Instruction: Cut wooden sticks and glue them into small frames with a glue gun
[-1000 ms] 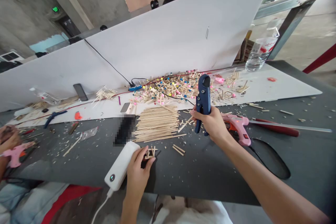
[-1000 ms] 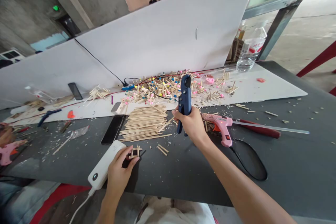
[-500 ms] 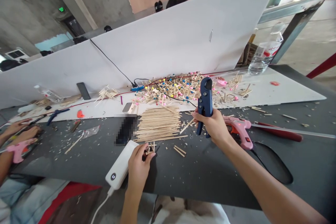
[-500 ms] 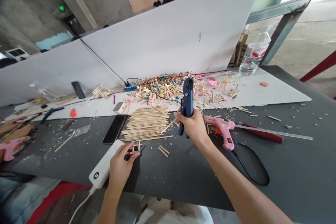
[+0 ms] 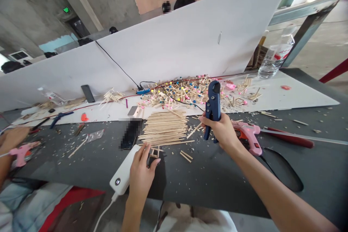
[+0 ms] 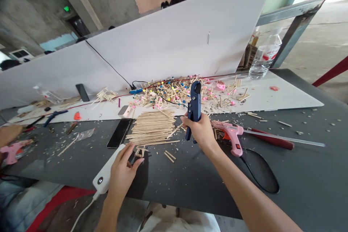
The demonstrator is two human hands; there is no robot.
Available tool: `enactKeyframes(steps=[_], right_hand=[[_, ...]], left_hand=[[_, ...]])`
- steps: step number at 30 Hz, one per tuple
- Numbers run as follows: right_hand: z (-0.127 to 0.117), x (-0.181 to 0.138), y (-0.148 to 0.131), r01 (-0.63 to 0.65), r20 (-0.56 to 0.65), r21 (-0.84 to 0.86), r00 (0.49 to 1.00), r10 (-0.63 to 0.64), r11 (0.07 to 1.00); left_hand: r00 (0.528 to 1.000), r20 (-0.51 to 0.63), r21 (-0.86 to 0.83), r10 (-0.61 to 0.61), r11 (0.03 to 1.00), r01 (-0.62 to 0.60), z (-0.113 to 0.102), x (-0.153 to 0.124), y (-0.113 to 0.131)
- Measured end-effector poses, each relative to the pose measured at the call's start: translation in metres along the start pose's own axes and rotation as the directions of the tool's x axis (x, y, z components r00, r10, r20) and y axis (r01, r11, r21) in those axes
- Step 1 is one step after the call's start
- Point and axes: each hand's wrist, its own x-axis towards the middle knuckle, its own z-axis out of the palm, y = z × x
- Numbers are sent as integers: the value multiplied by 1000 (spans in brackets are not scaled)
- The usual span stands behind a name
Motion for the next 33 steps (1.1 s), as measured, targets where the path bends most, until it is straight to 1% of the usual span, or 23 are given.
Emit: enactKeyframes(steps=[2, 3, 4, 5, 6, 7, 9, 10, 11, 13, 14, 16, 19, 22, 24, 29, 33], right_hand=[[0, 0, 0, 1, 0, 6, 1000, -1, 1000], [0, 0, -1, -2, -1, 5, 1000, 2, 1000], [0, 0, -1, -6, -3, 3, 1000, 6, 1000], [0, -1, -1, -11, -5, 0, 1000, 11, 1000], [0, -1, -2, -16, -7, 0, 1000, 16, 1000], [0, -1, -2, -22, -9, 3, 1000, 22, 1000], [0, -1, -2, -28, -14, 16, 999, 29, 999], [0, -1, -3, -30, -14, 22, 999, 31, 999], [0, -1, -3, -31, -11, 27, 999, 31, 999], [0, -1, -3, -29, -6, 32, 1000, 29, 999], [0, 0, -3, -31, -7, 33, 999, 31, 999], [0, 1, -3, -46, -16, 40, 999, 47, 998], [-1, 3, -1, -73, -34, 49, 997, 74, 996], [-3, 4, 0, -71, -48, 47, 996, 73, 996], [-4, 4, 1, -61, -58, 35, 996, 63, 998], [-5, 7, 5, -69, -92, -12, 993, 67, 998], [-6, 7, 9, -85, -76, 12, 993, 86, 996]], left_hand=[[997, -74, -7, 29, 1000, -29, -10, 1, 14], [995, -85, -28, 55, 998, -57, -13, 4, 23], [994, -41, -66, 98, 993, -100, -14, 7, 33], [986, 60, -110, 154, 983, -147, -13, 11, 43], [961, 167, -151, 220, 969, -196, -9, 16, 52], [917, 287, -177, 277, 956, -233, -3, 23, 60], [798, 492, -217, 348, 937, -275, 12, 37, 73], [753, 547, -219, 366, 930, -294, 21, 44, 76], [725, 578, -208, 374, 927, -313, 29, 50, 79], [679, 634, -187, 371, 925, -331, 40, 61, 81], [664, 654, -173, 362, 927, -334, 43, 65, 81], [645, 687, -141, 335, 932, -334, 45, 70, 82], [626, 717, -96, 307, 932, -348, 41, 73, 86], [597, 737, -79, 318, 917, -390, 37, 76, 90], [578, 748, -90, 326, 913, -398, 36, 78, 90], [574, 753, -107, 321, 921, -375, 35, 88, 87], [541, 770, -116, 337, 909, -400, 34, 105, 89]])
